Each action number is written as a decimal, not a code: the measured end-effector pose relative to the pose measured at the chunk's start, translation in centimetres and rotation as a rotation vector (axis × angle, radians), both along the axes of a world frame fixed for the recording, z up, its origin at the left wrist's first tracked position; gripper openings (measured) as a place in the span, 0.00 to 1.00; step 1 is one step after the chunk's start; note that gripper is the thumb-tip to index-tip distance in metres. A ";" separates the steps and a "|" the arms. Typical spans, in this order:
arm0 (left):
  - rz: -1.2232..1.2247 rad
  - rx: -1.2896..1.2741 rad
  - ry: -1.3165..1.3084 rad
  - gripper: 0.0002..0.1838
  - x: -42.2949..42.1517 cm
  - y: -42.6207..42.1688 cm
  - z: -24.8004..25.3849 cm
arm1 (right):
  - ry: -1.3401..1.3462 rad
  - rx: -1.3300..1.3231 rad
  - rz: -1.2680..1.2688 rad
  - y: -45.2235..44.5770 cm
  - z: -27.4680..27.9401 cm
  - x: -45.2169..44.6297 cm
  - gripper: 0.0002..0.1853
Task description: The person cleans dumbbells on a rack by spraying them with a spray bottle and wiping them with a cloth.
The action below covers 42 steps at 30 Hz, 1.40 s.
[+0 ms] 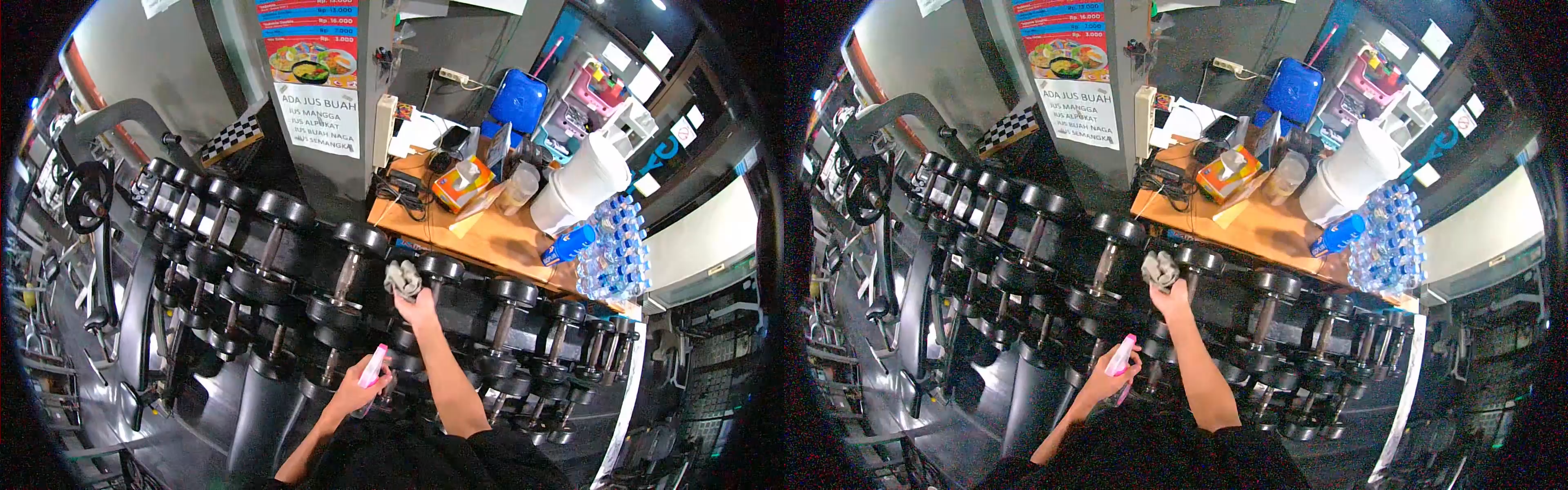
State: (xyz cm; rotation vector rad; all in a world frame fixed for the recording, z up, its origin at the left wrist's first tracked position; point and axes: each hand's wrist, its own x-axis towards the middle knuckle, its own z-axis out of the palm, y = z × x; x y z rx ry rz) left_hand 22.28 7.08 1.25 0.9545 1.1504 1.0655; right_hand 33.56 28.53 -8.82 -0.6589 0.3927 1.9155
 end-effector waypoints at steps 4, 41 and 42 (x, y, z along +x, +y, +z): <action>-0.021 -0.038 0.043 0.19 -0.8 0.0 -0.9 | 0.278 -0.214 -0.132 1.5 2.7 2.2 0.19; 0.112 -0.121 0.147 0.14 4.5 -1.8 -1.7 | -2.089 1.209 0.626 -6.8 7.0 9.5 0.21; 0.126 -0.125 0.133 0.14 4.0 -2.2 -1.7 | -2.047 1.227 0.858 -7.3 7.3 10.3 0.20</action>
